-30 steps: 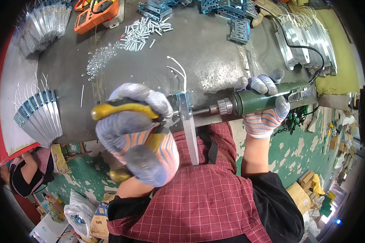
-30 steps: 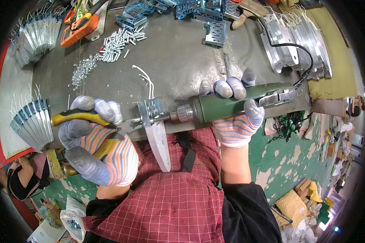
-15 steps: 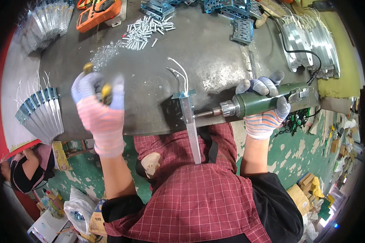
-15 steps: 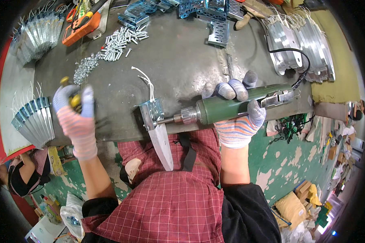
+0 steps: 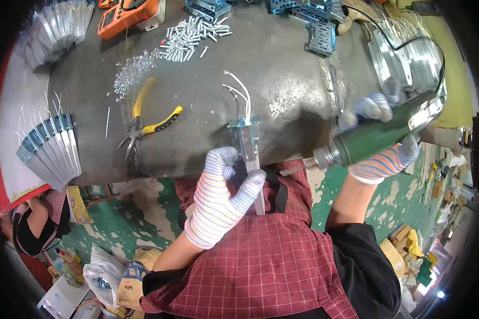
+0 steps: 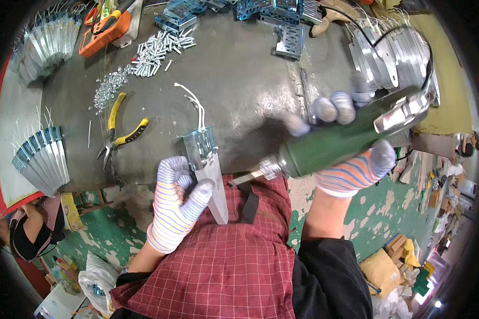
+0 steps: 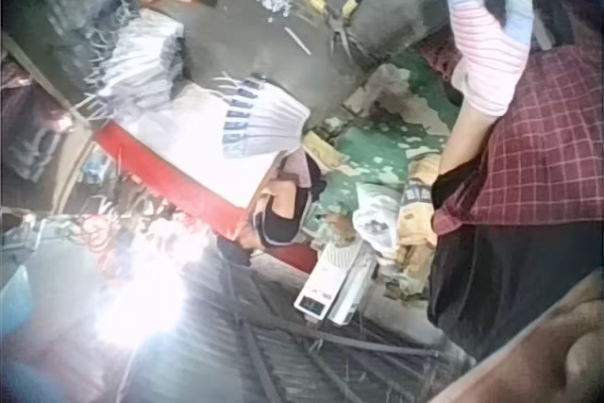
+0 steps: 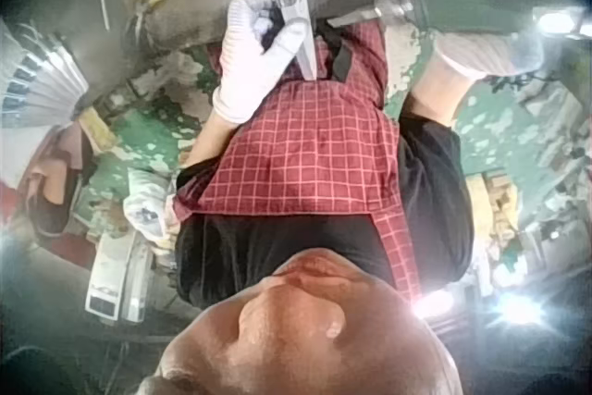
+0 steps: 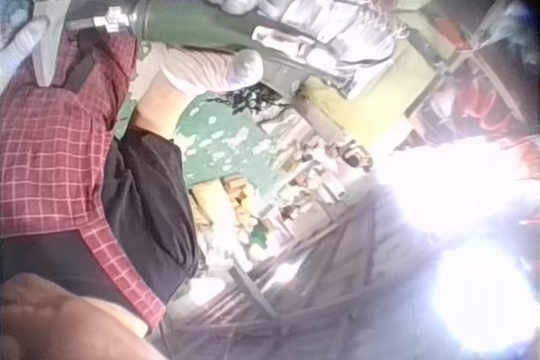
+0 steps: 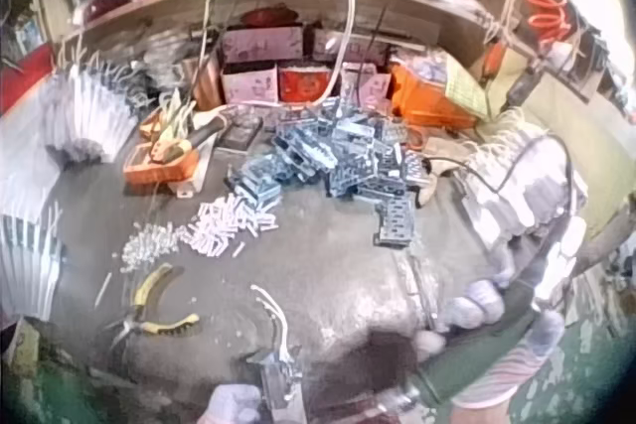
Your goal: The person is assembling small metal components onto a larger baseplate and using an electric screwdriver to secure them.
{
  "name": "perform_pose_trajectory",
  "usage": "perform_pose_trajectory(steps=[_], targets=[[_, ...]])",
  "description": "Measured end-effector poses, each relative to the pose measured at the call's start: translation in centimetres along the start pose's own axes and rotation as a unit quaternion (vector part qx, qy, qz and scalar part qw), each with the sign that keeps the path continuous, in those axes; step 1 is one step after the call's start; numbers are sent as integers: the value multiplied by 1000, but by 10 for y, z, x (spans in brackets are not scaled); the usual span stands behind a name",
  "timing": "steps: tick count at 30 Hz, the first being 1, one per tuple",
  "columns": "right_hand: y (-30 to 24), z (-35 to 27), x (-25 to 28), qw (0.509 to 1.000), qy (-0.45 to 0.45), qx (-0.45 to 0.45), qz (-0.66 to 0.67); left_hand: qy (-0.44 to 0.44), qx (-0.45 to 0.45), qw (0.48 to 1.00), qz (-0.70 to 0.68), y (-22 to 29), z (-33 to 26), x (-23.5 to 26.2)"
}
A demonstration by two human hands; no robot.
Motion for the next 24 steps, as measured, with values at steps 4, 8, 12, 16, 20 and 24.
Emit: perform_pose_trajectory(steps=[4, 8, 12, 16, 20, 24], targets=[[-18, 3, -4, 998, -41, -26, 35, -15, 44, 995, -94, -2, 2, 7], [-14, 8, 16, 995, 94, 5, 19, -7, 53, 988, -143, -6, -1, 12], [10, -5, 36, 990, 133, -26, 47, -12, 54, 976, -209, -11, -2, 11], [21, -14, 52, 985, 167, -3, 37, -19, 45, 976, -212, -10, 0, 9], [26, -15, 53, 980, 188, 0, 65, -16, 43, 979, -198, -9, 1, 8], [28, -14, 54, 981, 179, 2, 67, -33, 33, 982, -181, -9, 4, 9]])
Point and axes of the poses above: each hand's wrist, its own z-axis towards the middle knuckle, its own x-axis out of the back of the hand, y = z × x, the point moved 6 cm from there along z, towards the middle knuckle, and after that the axes turned 6 degrees about -x, right-handed, at the moved point
